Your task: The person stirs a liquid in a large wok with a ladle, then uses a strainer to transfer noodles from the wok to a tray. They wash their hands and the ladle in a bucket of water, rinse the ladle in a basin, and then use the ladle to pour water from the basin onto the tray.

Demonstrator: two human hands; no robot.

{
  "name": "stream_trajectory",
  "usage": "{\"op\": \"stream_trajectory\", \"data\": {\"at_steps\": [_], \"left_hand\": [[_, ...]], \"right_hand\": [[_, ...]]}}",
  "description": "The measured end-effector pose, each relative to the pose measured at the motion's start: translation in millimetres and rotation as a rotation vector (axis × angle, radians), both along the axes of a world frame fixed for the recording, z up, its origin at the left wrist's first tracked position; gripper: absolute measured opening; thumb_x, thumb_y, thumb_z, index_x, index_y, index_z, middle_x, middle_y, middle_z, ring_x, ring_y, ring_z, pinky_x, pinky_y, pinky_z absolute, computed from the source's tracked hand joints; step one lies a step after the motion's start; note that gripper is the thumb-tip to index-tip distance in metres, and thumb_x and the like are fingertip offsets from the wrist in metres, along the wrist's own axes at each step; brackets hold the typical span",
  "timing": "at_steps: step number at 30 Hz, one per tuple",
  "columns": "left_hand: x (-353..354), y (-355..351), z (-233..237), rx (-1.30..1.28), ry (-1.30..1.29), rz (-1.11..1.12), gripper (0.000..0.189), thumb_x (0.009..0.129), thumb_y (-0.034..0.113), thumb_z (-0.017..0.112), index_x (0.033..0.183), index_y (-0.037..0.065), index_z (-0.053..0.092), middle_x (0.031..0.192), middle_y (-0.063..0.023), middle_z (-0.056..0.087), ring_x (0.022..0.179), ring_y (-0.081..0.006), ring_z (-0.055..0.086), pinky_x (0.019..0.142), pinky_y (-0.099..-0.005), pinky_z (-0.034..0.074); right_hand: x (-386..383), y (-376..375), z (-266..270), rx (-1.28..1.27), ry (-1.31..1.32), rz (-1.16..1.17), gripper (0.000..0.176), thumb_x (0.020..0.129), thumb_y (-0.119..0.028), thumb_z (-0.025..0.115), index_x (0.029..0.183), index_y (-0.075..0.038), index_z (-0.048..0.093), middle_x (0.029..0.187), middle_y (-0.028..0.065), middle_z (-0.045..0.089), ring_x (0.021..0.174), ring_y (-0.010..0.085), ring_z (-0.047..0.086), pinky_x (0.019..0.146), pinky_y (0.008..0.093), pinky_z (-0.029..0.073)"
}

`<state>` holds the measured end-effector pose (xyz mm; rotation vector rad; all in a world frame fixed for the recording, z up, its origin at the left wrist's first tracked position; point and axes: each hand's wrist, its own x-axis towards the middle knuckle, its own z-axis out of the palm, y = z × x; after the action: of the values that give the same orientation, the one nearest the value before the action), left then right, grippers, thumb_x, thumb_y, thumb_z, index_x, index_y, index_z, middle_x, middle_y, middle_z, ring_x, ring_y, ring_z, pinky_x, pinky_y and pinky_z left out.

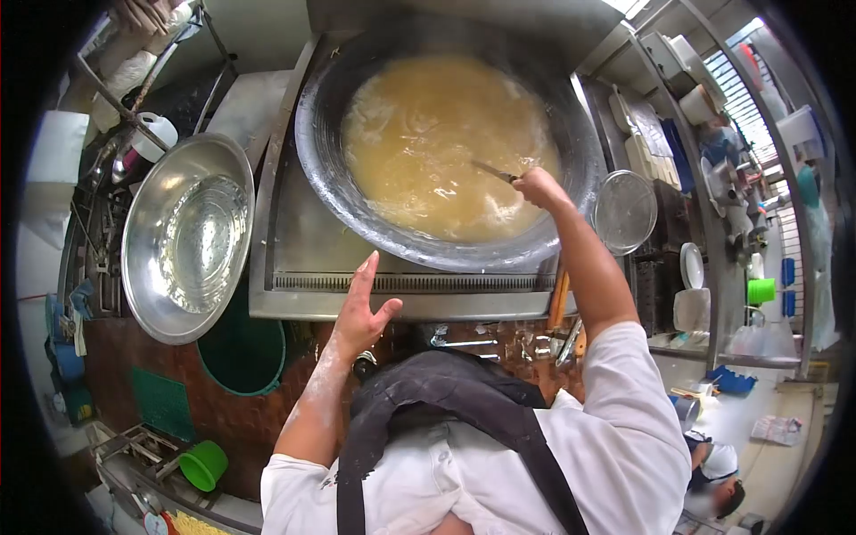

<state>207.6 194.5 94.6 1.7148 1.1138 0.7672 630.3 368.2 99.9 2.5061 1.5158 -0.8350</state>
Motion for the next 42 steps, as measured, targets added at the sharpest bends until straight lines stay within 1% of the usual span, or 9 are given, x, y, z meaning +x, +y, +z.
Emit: {"op": "stream_trajectory", "data": {"at_steps": [1,4,10,15,19,24,28,36,42], "left_hand": [[0,0,2,0.017,-0.023,-0.008,0.087,0.089,0.041,0.069,0.152,0.001,0.024,0.153,-0.0231,0.032,0.143,-0.0368,0.029,0.118,-0.0426,0.024],[-6,-2,9,0.03,-0.028,-0.014,0.087,0.089,0.041,0.069,0.152,0.001,0.024,0.153,-0.0232,0.032,0.143,-0.0368,0.03,0.118,-0.0426,0.024],[-19,-5,-4,0.025,-0.045,-0.037,0.086,0.089,0.038,0.07,0.152,0.001,0.024,0.153,-0.0233,0.032,0.143,-0.0365,0.029,0.118,-0.0427,0.023],[-20,-4,-16,-0.035,-0.026,-0.034,0.085,0.089,0.034,0.07,0.153,0.002,0.024,0.154,-0.0224,0.032,0.144,-0.0359,0.028,0.118,-0.0426,0.023],[-17,2,-25,-0.065,-0.008,-0.036,0.086,0.088,0.033,0.071,0.153,0.003,0.024,0.154,-0.0219,0.032,0.144,-0.0356,0.028,0.118,-0.0425,0.023],[-21,13,-27,-0.088,-0.001,0.033,0.086,0.088,0.035,0.07,0.153,0.004,0.023,0.154,-0.0221,0.032,0.144,-0.0358,0.029,0.118,-0.0427,0.023],[-27,11,-20,-0.112,0.038,0.105,0.087,0.088,0.037,0.071,0.153,0.004,0.023,0.154,-0.0218,0.033,0.143,-0.0355,0.032,0.118,-0.0429,0.023],[-29,-3,-30,-0.123,0.021,0.159,0.088,0.088,0.042,0.07,0.154,0.006,0.023,0.151,-0.0228,0.036,0.139,-0.0365,0.037,0.117,-0.0437,0.026],[-30,-11,-14,-0.074,0.027,0.109,0.088,0.089,0.042,0.069,0.154,0.005,0.023,0.15,-0.0234,0.037,0.14,-0.0379,0.034,0.118,-0.0443,0.024]], "right_hand": [[28,-13,-8,0.123,0.012,0.23,0.031,0.086,-0.028,0.06,0.085,0.002,0.07,0.07,0.0116,0.068,0.061,0.0242,0.065,0.057,0.0367,0.051],[35,-73,47,0.177,0.126,-0.003,0.027,0.087,-0.026,0.061,0.092,-0.001,0.071,0.068,0.0079,0.065,0.056,0.0196,0.058,0.054,0.0338,0.046],[56,-189,171,0.262,0.053,0.071,0.037,0.086,-0.025,0.066,0.115,-0.003,0.069,0.083,0.0155,0.068,0.072,0.0194,0.063,0.074,0.0352,0.052],[61,-234,233,0.083,-0.063,0.02,0.036,0.084,-0.017,0.072,0.117,-0.004,0.069,0.087,0.0156,0.072,0.075,0.0167,0.065,0.075,0.0324,0.052],[68,-243,200,0.036,-0.023,0.076,0.039,0.085,-0.016,0.074,0.121,-0.004,0.067,0.089,0.0165,0.073,0.072,0.0134,0.064,0.072,0.0312,0.052],[27,-207,58,-0.002,-0.082,0.123,0.043,0.09,-0.027,0.065,0.132,-0.019,0.061,0.093,0.0185,0.07,0.078,0.0304,0.067,0.074,0.0421,0.052],[-18,-136,-45,0.126,-0.148,0.194,0.031,0.09,-0.024,0.05,0.119,-0.015,0.056,0.1,0.0198,0.069,0.093,0.041,0.065,0.081,0.0532,0.051],[-14,-6,-60,0.136,-0.206,0.136,0.032,0.088,-0.03,0.062,0.112,-0.009,0.068,0.109,0.0222,0.068,0.104,0.0387,0.064,0.089,0.046,0.052],[-18,-26,40,0.236,-0.374,0.129,0.037,0.086,-0.034,0.068,0.107,-0.004,0.068,0.109,0.0219,0.068,0.105,0.0385,0.065,0.09,0.0456,0.052]]}}
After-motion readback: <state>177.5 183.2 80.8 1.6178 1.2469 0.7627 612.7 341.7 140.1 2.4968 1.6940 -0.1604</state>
